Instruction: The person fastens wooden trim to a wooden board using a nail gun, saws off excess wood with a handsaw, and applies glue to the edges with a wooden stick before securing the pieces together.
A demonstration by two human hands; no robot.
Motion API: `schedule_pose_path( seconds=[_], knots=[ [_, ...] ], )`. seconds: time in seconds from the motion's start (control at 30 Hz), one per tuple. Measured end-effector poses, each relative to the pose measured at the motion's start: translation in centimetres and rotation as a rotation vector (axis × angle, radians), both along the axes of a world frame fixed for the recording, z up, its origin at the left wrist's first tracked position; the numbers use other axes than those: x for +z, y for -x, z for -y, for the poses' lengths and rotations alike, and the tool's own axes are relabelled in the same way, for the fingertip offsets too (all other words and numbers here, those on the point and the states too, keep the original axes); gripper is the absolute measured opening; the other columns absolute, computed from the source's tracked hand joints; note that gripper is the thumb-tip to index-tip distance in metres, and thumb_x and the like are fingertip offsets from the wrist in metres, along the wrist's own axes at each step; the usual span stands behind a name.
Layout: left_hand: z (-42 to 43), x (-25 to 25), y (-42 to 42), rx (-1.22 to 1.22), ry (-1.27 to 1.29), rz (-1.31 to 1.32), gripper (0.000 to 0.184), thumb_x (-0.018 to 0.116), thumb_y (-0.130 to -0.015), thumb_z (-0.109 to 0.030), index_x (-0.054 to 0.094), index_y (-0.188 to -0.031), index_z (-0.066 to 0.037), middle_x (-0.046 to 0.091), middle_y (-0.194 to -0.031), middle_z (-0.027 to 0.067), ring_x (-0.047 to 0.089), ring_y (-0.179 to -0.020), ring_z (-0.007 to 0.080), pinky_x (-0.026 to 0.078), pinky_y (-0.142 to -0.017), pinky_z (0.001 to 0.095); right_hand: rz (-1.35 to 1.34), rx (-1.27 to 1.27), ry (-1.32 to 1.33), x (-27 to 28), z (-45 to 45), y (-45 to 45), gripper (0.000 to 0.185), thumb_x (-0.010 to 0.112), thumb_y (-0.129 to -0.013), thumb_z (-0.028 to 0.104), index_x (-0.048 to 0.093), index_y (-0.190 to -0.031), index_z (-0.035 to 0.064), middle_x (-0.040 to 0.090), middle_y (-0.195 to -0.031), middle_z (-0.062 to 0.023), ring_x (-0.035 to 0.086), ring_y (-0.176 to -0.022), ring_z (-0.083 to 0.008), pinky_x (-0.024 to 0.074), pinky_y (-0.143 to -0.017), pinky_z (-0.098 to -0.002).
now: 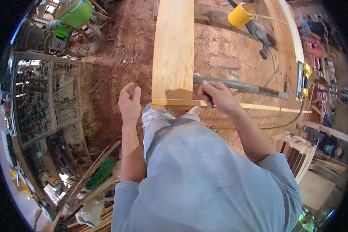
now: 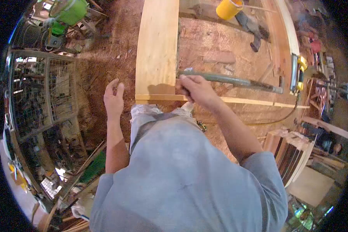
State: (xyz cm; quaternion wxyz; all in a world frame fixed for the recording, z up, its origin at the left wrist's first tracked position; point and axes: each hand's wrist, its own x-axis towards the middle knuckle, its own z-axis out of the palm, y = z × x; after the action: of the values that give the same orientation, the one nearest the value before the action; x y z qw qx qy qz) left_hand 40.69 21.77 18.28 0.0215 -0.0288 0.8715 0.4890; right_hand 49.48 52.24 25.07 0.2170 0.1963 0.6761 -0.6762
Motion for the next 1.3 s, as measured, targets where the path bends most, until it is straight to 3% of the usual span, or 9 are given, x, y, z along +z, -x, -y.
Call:
schedule_pose_path(
  seconds=[0.13,0.27,0.7,0.9,1.0,1.07,1.1,1.17,1.3],
  knots=[
    [3.0,-2.7,1.7,0.036,-0.008,0.119,0.037,0.068,-0.091,-0.023,0.063,-0.117,0.003,0.066,-0.114,0.0161,0.062,-0.107,0.0244,0.047,-0.095,0.0352,0.290,-0.110,0.273,1.3,5.8,0.5,0.029,0.044,-0.102,0.020,0.064,-0.110,0.0008,0.043,-0.055,0.0009,0.039,-0.044,-0.0089,0.0299,-0.042,-0.0259],
    [6.2,-7.2,5.2,-0.075,0.066,0.172,0.031,0.067,-0.090,-0.020,0.066,-0.109,0.005,0.068,-0.108,0.0159,0.064,-0.103,0.0244,0.048,-0.092,0.0355,0.375,-0.289,0.409,0.3,7.6,0.7,0.034,0.044,-0.099,0.014,0.061,-0.122,-0.0030,0.041,-0.053,0.0011,0.036,-0.042,-0.0097,0.0283,-0.040,-0.0268],
    [10.1,-9.0,17.8,-0.217,0.180,0.302,0.042,0.066,-0.091,-0.030,0.065,-0.116,0.004,0.068,-0.114,0.0180,0.063,-0.108,0.0268,0.046,-0.097,0.0364,0.387,-0.711,0.315,0.4,13.2,-1.2,0.039,0.042,-0.097,0.010,0.055,-0.131,-0.0014,0.038,-0.053,0.0029,0.034,-0.043,-0.0092,0.0302,-0.041,-0.0256],
    [9.2,-13.1,18.4,-0.305,0.102,0.233,0.040,0.068,-0.090,-0.027,0.065,-0.116,0.003,0.068,-0.113,0.0163,0.063,-0.107,0.0257,0.046,-0.097,0.0359,0.410,-0.717,0.154,1.2,14.8,-0.7,0.040,0.044,-0.094,0.006,0.057,-0.132,-0.0004,0.043,-0.056,0.0030,0.038,-0.046,-0.0070,0.0335,-0.044,-0.0240],
    [7.9,-12.3,17.9,-0.359,0.048,0.291,0.039,0.069,-0.089,-0.026,0.065,-0.115,0.003,0.067,-0.113,0.0158,0.062,-0.108,0.0251,0.045,-0.097,0.0355,0.464,-0.576,-0.202,1.1,16.3,-0.4,0.043,0.046,-0.093,0.006,0.057,-0.135,0.0033,0.045,-0.058,0.0041,0.041,-0.049,-0.0061,0.0348,-0.047,-0.0230],
    [7.4,-12.9,17.6,-0.359,0.042,0.304,0.037,0.069,-0.089,-0.025,0.065,-0.115,0.002,0.067,-0.114,0.0152,0.062,-0.108,0.0244,0.045,-0.097,0.0351,0.329,-0.387,-0.502,1.5,17.4,-0.3,0.046,0.046,-0.093,0.006,0.056,-0.138,0.0070,0.047,-0.061,0.0043,0.042,-0.052,-0.0060,0.0359,-0.049,-0.0229],
    [7.2,-12.9,17.6,-0.364,0.037,0.303,0.037,0.069,-0.089,-0.025,0.065,-0.115,0.002,0.067,-0.114,0.0152,0.062,-0.108,0.0244,0.045,-0.097,0.0351,0.329,-0.391,-0.508,1.7,17.5,-0.4,0.046,0.046,-0.093,0.006,0.056,-0.138,0.0070,0.047,-0.061,0.0043,0.042,-0.052,-0.0060,0.0359,-0.049,-0.0229],
    [6.7,-12.7,17.5,-0.383,-0.013,0.300,0.035,0.068,-0.090,-0.023,0.065,-0.115,0.001,0.066,-0.114,0.0146,0.062,-0.107,0.0235,0.045,-0.097,0.0347,0.470,-0.449,-0.099,2.1,17.4,-0.5,0.047,0.047,-0.093,0.007,0.055,-0.139,0.0075,0.049,-0.064,0.0042,0.044,-0.055,-0.0058,0.0384,-0.051,-0.0238],
    [5.3,-9.5,17.5,-0.380,-0.080,0.297,0.032,0.067,-0.091,-0.022,0.065,-0.113,0.001,0.066,-0.113,0.0135,0.062,-0.106,0.0232,0.046,-0.096,0.0346,0.328,-0.667,-0.490,0.2,14.7,-2.7,0.048,0.049,-0.093,0.011,0.053,-0.140,0.0076,0.058,-0.065,-0.0038,0.055,-0.057,-0.0116,0.0454,-0.054,-0.0297]
  ],
)
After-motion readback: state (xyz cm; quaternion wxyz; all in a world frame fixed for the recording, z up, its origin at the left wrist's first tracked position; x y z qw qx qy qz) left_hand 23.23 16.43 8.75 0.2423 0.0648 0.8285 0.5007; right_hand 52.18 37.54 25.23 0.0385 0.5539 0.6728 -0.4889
